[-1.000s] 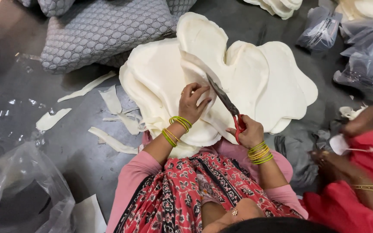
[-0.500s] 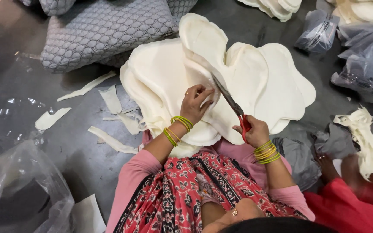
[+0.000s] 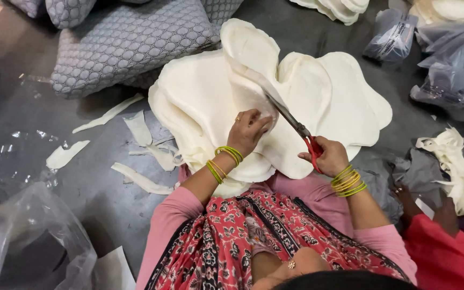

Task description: The person cuts out shapes from foam sheets using a pair of scissors.

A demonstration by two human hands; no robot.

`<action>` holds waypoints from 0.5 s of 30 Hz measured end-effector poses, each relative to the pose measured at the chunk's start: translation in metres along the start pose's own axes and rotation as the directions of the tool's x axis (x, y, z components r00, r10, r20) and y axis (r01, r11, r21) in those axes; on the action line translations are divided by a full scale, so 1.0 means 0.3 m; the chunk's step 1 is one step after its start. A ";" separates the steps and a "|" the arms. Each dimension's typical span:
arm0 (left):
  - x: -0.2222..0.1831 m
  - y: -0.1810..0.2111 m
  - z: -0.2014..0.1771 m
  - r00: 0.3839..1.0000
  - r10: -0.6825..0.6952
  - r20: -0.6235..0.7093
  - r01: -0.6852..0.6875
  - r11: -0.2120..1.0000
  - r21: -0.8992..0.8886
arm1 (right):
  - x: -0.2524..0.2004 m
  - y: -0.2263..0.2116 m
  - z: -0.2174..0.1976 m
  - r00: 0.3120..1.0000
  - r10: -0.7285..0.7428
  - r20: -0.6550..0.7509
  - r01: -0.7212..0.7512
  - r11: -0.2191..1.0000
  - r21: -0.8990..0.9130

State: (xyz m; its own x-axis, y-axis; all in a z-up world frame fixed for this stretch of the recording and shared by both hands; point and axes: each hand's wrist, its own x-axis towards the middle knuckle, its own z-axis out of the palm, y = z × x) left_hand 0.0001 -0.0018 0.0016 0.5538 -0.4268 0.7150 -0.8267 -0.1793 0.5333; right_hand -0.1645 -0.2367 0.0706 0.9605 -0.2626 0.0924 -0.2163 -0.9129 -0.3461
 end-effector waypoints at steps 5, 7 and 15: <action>-0.003 -0.006 0.011 1.000 0.017 0.014 -0.017 1.000 0.018 | 0.009 0.056 -0.003 0.999 -0.011 0.048 0.011 1.000 -0.008; -0.009 -0.011 0.017 1.000 0.022 0.018 -0.022 0.999 0.024 | 0.009 0.044 -0.022 0.998 -0.005 0.061 0.006 1.000 -0.014; -0.016 -0.016 0.038 0.997 0.062 0.056 -0.066 0.995 0.074 | 0.042 -0.021 -0.115 0.992 0.047 0.113 -0.038 0.996 -0.082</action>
State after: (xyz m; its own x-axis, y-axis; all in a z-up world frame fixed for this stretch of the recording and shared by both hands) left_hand 0.0004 -0.0090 -0.0095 0.4954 -0.4861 0.7199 -0.8664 -0.2163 0.4502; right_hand -0.1571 -0.2449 0.1062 0.9630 -0.2678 -0.0305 -0.2659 -0.9249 -0.2718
